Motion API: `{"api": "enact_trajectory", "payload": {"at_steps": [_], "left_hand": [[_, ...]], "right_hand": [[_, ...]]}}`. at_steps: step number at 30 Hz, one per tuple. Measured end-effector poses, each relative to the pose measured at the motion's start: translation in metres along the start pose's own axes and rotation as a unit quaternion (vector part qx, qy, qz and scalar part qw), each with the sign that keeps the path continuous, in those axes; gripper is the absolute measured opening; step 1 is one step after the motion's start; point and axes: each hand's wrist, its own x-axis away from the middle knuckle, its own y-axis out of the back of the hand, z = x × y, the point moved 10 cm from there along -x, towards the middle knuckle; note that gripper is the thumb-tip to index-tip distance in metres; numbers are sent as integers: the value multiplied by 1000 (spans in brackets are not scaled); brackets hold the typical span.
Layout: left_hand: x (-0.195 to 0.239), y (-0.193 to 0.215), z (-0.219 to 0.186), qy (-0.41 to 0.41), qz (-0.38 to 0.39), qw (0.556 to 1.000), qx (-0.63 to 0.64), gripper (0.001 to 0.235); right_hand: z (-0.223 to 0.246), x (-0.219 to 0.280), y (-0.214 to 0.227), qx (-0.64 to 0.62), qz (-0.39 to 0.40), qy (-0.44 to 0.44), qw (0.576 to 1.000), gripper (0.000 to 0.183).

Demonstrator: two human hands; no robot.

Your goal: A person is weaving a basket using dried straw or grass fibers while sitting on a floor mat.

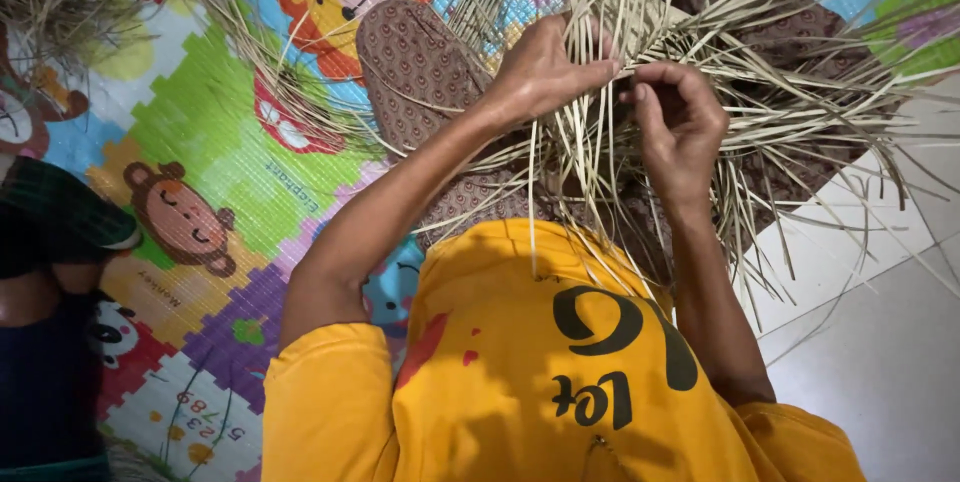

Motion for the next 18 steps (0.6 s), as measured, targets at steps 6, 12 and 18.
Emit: {"api": "enact_trajectory", "payload": {"at_steps": [6,12,18], "left_hand": [[4,3,-7,-10,-3,1000,9,29],[8,-2,-2,62,68,994,-58,43],[4,-1,12,74,80,994,-31,53]], "right_hand": [[9,-13,2,68,-3,63,996,18],[20,-37,-10,129,75,52,987,15],[-1,-43,-9,-13,155,43,987,21]]}}
